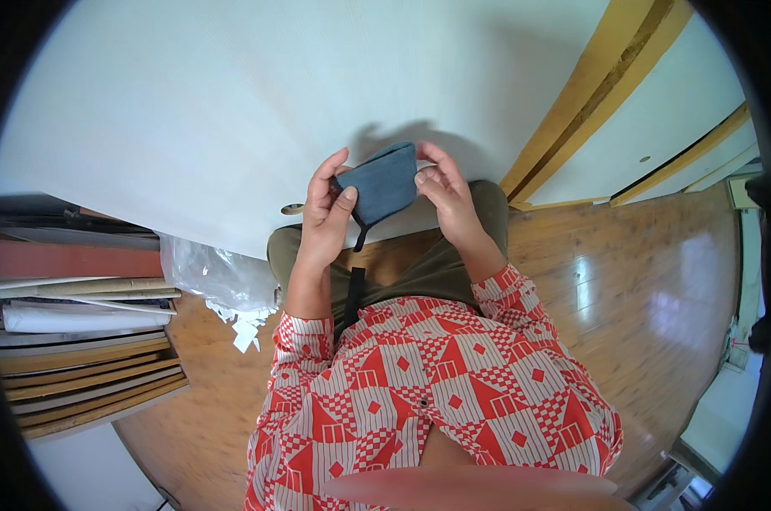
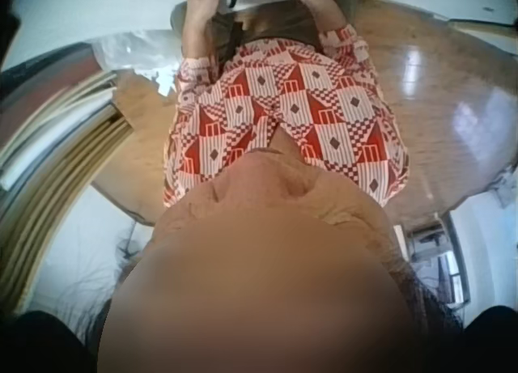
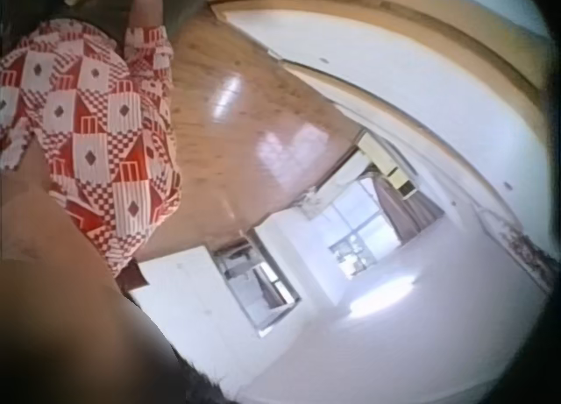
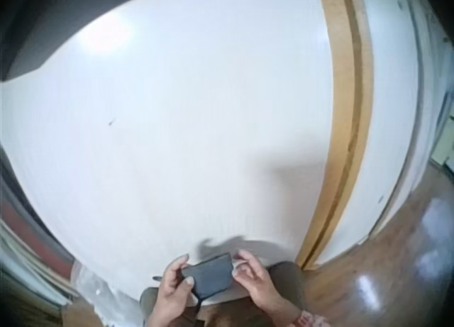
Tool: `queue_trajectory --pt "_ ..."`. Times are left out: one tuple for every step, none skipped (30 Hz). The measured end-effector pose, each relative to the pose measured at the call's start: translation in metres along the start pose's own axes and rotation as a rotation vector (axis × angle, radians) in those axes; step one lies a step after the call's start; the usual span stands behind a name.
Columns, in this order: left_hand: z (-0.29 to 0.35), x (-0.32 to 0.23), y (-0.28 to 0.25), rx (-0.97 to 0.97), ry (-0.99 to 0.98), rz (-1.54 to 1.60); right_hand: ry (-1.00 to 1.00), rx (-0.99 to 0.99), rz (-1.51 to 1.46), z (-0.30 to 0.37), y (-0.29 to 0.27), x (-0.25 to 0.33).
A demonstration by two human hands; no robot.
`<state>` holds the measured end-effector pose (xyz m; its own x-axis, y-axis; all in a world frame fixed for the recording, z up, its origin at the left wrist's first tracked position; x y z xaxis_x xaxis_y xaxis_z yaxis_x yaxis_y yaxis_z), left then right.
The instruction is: The person sands a large white wooden board with a dark sanding block. They move the block across the surface and along the edges, occasionally adjusting their grip and position to reach different areas.
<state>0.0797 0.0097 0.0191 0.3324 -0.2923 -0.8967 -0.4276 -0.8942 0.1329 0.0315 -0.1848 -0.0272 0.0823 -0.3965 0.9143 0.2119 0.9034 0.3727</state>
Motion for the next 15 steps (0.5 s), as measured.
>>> queue_trajectory --pt "0.0 0.003 -0.001 -0.023 -0.017 0.028 0.044 0.064 -0.029 -0.001 0.002 -0.001" --pt "0.0 0.008 -0.003 -0.054 -0.049 0.046 0.04 0.082 0.024 0.0 0.004 -0.001" --pt "0.0 0.008 -0.003 -0.081 -0.031 0.09 0.035 0.101 0.077 0.0 0.007 -0.001" --pt "-0.001 0.01 -0.003 -0.114 -0.026 0.124 0.052 0.098 0.133 0.0 0.009 -0.003" --pt "0.0 0.012 -0.004 -0.147 -0.033 0.151 -0.01 0.104 0.127 0.001 0.011 0.0" --pt "0.0 0.013 -0.003 -0.136 -0.033 0.169 -0.05 0.086 0.122 0.002 0.013 0.001" --pt "0.0 0.013 -0.002 -0.125 -0.045 0.18 -0.086 0.081 0.108 0.002 0.014 0.003" --pt "0.001 0.014 -0.001 -0.114 -0.056 0.191 -0.129 0.05 0.17 0.002 0.014 0.005" --pt "0.001 0.015 -0.002 -0.117 -0.065 0.199 -0.169 0.032 0.222 0.002 0.014 0.008" --pt "0.001 0.016 -0.003 -0.119 -0.075 0.207 -0.209 0.013 0.273 0.003 0.013 0.011" --pt "0.002 0.018 -0.004 -0.129 -0.093 0.218 -0.216 0.0 0.308 0.003 0.011 0.014" --pt "0.002 0.018 -0.004 -0.114 -0.079 0.175 -0.224 -0.013 0.344 0.003 0.008 0.017" --pt "0.002 0.019 -0.004 -0.108 -0.074 0.134 -0.24 -0.027 0.364 0.003 0.005 0.02" --pt "0.003 0.021 -0.005 -0.106 -0.074 0.092 -0.229 -0.02 0.374 0.003 0.004 0.022" --pt "0.002 0.021 -0.003 -0.079 -0.058 0.075 -0.226 -0.012 0.368 0.002 0.003 0.023"
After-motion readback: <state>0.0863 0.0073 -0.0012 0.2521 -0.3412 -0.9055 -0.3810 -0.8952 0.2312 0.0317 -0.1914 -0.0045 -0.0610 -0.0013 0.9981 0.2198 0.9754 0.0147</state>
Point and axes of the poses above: each hand's wrist, its own z-axis away from the middle knuckle, its own y-axis out of the palm, x = y × z, the point moved 8 cm from there along -z, towards the middle knuckle, and after that the axes turned 13 degrees about y, right-handed, at the moved point
